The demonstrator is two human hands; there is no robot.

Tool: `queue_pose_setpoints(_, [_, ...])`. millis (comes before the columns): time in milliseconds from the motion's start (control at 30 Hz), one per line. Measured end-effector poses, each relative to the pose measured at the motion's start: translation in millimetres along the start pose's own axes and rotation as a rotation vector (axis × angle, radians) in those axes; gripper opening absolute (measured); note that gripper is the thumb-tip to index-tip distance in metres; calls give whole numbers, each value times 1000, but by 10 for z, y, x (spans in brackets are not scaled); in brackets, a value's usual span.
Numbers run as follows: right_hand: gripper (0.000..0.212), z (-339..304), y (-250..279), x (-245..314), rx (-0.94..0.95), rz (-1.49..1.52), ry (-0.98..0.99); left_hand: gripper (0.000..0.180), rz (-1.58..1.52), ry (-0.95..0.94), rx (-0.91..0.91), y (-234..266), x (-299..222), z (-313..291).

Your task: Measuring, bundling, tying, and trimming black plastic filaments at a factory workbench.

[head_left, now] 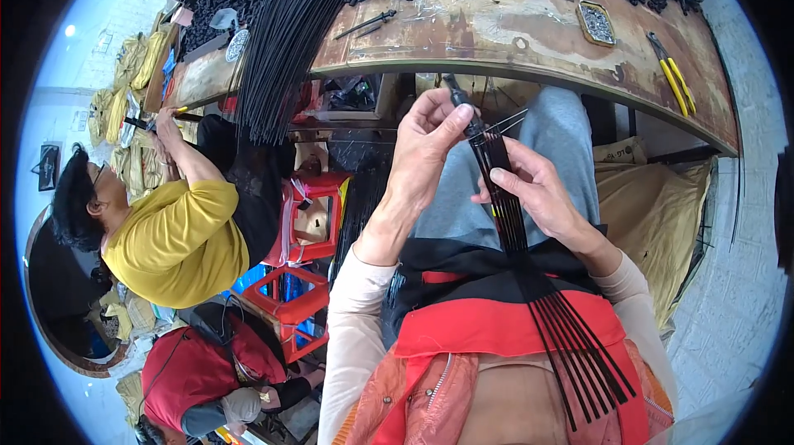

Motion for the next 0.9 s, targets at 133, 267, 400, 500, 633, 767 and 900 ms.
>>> queue_pose_setpoints(133, [42,-7,22,-5,-7,2,0,30,158,-71,-25,50,-40,28])
queue_pose_setpoints(267, [41,3,47,-14,-21,25,-8,31,310,-97,-99,-22,-128,-11])
queue_pose_setpoints(400, [40,32,44,-14,-9,15,-29,32,350,-102,-99,17,-146,2])
queue_pose_setpoints(500, [40,33,53,-8,-5,20,-22,36,378,-107,-79,-4,-160,11])
queue_pose_setpoints(633, [39,49,60,-6,2,44,-17,33,308,-40,-8,15,-105,63])
queue_pose_setpoints(767, [41,51,101,-21,8,36,-38,31,290,-35,101,-10,-87,75])
queue_pose_setpoints(900, [43,30,101,11,13,100,-35,30,275,12,153,-35,-45,73])
Point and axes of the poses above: each hand's wrist, its own z-axis towards the middle knuckle, its own y-axis out of the back of the hand, x = y × z, the point moved 6 cm from there along z, towards the middle knuckle, and after that the axes turned 1 degree about z, right-handed, at the moved point
